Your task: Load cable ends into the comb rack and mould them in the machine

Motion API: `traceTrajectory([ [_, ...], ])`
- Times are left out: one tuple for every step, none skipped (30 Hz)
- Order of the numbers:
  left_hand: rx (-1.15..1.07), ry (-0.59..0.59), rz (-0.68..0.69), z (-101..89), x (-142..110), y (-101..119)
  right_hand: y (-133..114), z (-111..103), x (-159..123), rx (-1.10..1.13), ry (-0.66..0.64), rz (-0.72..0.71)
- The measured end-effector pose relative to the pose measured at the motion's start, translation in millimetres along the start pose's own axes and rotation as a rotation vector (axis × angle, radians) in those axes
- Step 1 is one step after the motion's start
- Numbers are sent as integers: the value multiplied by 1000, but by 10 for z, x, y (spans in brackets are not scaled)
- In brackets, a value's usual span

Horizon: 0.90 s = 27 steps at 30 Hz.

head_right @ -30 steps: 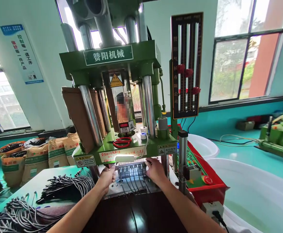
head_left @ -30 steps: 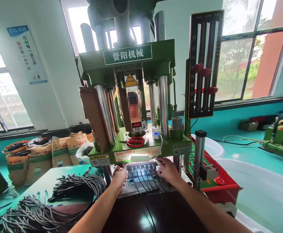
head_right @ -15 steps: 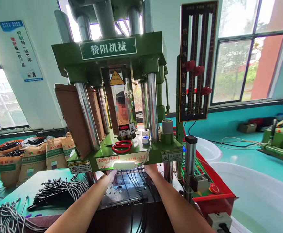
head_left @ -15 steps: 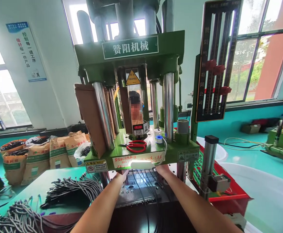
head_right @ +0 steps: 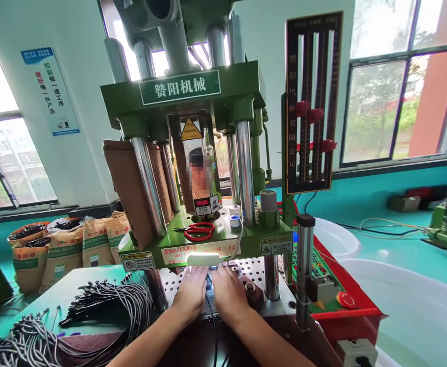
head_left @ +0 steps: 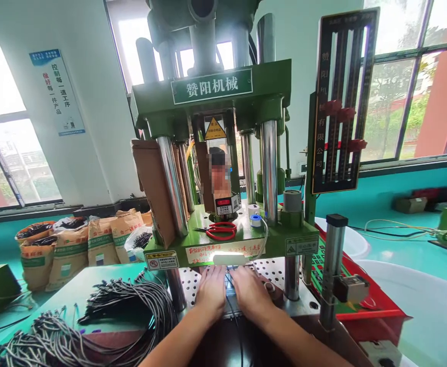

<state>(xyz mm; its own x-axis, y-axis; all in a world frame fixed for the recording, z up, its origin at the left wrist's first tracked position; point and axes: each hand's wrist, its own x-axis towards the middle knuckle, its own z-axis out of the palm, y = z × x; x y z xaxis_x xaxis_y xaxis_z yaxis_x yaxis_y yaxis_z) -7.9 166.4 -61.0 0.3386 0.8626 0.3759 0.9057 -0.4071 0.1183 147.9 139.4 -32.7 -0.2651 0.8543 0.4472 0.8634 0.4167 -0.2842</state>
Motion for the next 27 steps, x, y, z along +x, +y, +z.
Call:
traceTrajectory([
  [-3, -21, 4, -8, -19, 40, -86, 33, -7, -22, -19, 2],
  [-7, -39, 4, -26, -27, 68, -152, 68, 0, -46, -34, 13],
  [-11, -54, 1, -52, -28, 85, -200, 101, 19, -68, -44, 26],
  [-17, -65, -6, -84, -23, 93, -232, 129, 43, -90, -49, 41],
  [-24, -74, -14, -119, -17, 95, -253, 150, 71, -111, -51, 55],
  [-32, -83, -21, -154, -12, 93, -265, 166, 98, -131, -51, 66],
  [-42, -91, -28, -185, -8, 89, -272, 176, 123, -150, -50, 72],
  [-52, -98, -32, -210, -8, 84, -277, 183, 146, -167, -49, 73],
  [-65, -101, -36, -229, -9, 79, -281, 188, 165, -183, -47, 71],
  [-79, -102, -37, -240, -11, 73, -284, 193, 181, -198, -46, 67],
  [-94, -100, -38, -245, -13, 67, -285, 198, 195, -211, -44, 62],
  [-111, -99, -38, -248, -15, 60, -287, 206, 206, -223, -43, 60],
  [-128, -98, -38, -249, -15, 53, -288, 216, 215, -232, -42, 58],
  [-146, -96, -38, -251, -13, 46, -290, 228, 223, -239, -41, 57],
  [-164, -95, -38, -255, -12, 38, -293, 240, 229, -244, -40, 56],
  [-183, -91, -39, -262, -10, 31, -300, 252, 236, -249, -39, 57],
  [-202, -87, -41, -271, -9, 23, -310, 263, 244, -253, -38, 62],
  [-223, -82, -44, -281, -10, 16, -323, 274, 253, -255, -37, 69],
  [-243, -78, -48, -291, -13, 9, -339, 284, 264, -256, -38, 77],
  [-263, -73, -53, -298, -18, 2, -357, 294, 276, -254, -39, 87],
  [-282, -68, -57, -301, -23, -4, -375, 306, 288, -250, -39, 98],
  [-300, -63, -61, -301, -29, -11, -391, 319, 300, -245, -39, 110],
  [-315, -58, -63, -296, -33, -17, -406, 336, 311, -240, -37, 122],
  [-328, -54, -63, -287, -36, -24, -418, 356, 321, -234, -34, 135],
  [-339, -51, -62, -275, -36, -31, -428, 378, 329, -228, -30, 147],
  [-347, -52, -59, -262, -34, -37, -436, 400, 335, -221, -27, 158],
  [-351, -54, -56, -248, -30, -44, -442, 421, 340, -212, -24, 165],
])
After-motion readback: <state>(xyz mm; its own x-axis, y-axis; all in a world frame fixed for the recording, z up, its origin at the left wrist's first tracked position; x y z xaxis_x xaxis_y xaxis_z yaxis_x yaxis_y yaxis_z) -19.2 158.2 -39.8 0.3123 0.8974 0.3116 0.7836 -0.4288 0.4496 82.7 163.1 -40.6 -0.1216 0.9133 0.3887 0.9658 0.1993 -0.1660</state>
